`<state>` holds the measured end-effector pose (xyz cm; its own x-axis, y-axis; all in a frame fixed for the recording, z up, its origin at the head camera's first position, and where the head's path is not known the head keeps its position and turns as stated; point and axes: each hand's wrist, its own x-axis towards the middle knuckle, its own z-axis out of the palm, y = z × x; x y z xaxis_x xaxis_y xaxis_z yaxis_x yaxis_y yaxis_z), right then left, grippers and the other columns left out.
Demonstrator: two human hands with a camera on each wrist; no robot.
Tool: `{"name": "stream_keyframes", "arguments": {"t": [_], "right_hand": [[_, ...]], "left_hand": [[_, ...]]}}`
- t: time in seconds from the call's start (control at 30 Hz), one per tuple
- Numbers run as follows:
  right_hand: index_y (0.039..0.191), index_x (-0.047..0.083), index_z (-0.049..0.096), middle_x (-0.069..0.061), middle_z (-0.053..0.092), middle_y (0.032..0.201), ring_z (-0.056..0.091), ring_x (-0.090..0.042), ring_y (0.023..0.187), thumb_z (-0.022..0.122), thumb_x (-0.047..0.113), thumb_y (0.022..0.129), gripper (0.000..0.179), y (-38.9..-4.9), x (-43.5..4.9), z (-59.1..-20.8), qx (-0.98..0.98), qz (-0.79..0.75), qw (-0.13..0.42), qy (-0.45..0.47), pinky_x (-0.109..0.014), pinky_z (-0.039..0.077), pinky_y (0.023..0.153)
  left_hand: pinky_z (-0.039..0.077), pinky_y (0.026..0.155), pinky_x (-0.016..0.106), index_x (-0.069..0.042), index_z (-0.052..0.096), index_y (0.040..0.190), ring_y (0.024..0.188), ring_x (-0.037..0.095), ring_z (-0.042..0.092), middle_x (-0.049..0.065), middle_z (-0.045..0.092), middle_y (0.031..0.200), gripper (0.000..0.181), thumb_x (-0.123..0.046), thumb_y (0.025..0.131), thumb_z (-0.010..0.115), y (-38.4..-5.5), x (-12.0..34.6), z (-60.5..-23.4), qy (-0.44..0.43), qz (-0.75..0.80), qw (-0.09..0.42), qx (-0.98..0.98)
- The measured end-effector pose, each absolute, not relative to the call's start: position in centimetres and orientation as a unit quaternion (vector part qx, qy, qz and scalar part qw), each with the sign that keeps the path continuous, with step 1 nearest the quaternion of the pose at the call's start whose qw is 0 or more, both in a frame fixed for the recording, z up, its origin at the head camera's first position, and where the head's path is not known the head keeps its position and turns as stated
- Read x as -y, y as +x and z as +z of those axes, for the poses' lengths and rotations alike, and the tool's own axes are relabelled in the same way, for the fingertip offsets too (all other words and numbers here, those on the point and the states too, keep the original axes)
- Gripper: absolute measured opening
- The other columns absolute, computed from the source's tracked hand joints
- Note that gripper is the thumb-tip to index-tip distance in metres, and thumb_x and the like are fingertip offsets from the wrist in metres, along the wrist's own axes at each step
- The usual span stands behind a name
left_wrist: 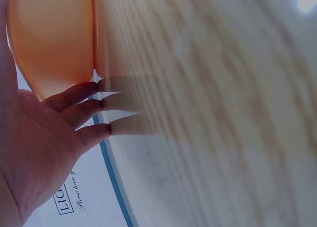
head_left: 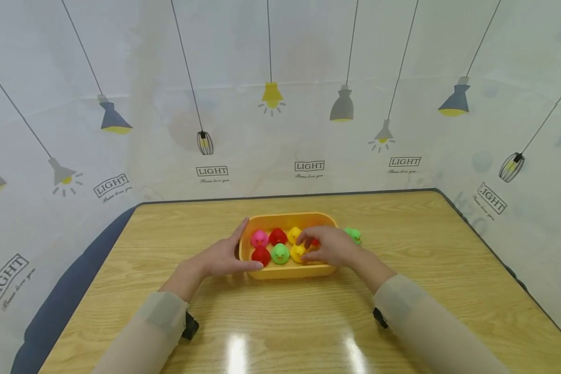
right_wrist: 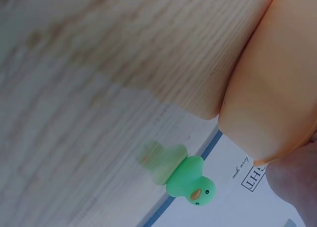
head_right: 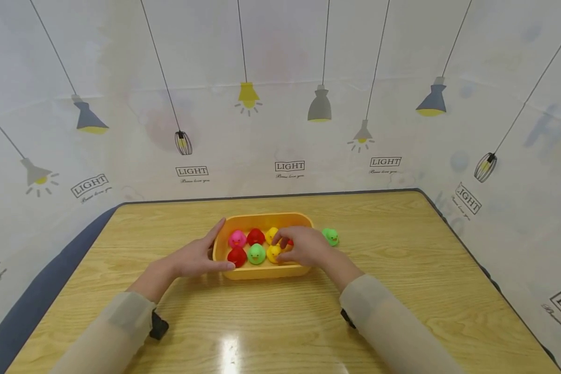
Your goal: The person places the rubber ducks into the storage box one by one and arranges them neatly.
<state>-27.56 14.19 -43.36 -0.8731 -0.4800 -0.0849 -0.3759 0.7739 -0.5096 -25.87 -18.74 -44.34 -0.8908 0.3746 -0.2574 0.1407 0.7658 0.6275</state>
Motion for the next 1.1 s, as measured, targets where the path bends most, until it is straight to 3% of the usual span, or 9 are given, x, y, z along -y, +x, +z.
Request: {"name": "stream_keyframes", "arguments": {"t": [0.37, 0.7, 1.1], "right_hand": [[0.123, 0.027, 0.075, 0.008, 0.075, 0.116, 0.067, -0.016, 0.108, 0.089, 0.036, 0.094, 0.033, -27.6, -14.4, -43.3, -0.931, -0.262, 0.101, -0.233, -0.043, 0.059, 0.101], [0.123, 0.013, 0.078, 0.002, 0.075, 0.107, 0.059, -0.018, 0.09, 0.085, 0.025, 0.099, 0.029, -27.6, -16.6, -43.0, -0.892, -0.357, 0.044, -0.272, -0.027, 0.051, 0.077], [0.119, 0.015, 0.079, 0.003, 0.076, 0.109, 0.059, -0.017, 0.089, 0.084, 0.029, 0.099, 0.025, -26.4, -22.4, -41.7, -0.905, -0.349, 0.003, -0.243, -0.027, 0.05, 0.076]], "left_hand": [[0.036, 0.131, 0.065, -0.037, -0.007, 0.177, 0.157, 0.044, 0.046, 0.018, 0.03, 0.181, 0.132, -0.075, 0.086, 0.08, -25.9, 18.8, -44.4, 0.14, 0.312, 0.185, -0.921], [0.037, 0.13, 0.063, -0.036, -0.006, 0.177, 0.155, 0.042, 0.049, 0.016, 0.031, 0.181, 0.131, -0.074, 0.086, 0.08, -26.0, 18.8, -44.6, 0.142, 0.313, 0.18, -0.922], [0.039, 0.13, 0.063, -0.037, -0.007, 0.177, 0.154, 0.042, 0.049, 0.015, 0.03, 0.181, 0.13, -0.072, 0.088, 0.08, -25.9, 18.7, -44.5, 0.137, 0.31, 0.184, -0.923]]}}
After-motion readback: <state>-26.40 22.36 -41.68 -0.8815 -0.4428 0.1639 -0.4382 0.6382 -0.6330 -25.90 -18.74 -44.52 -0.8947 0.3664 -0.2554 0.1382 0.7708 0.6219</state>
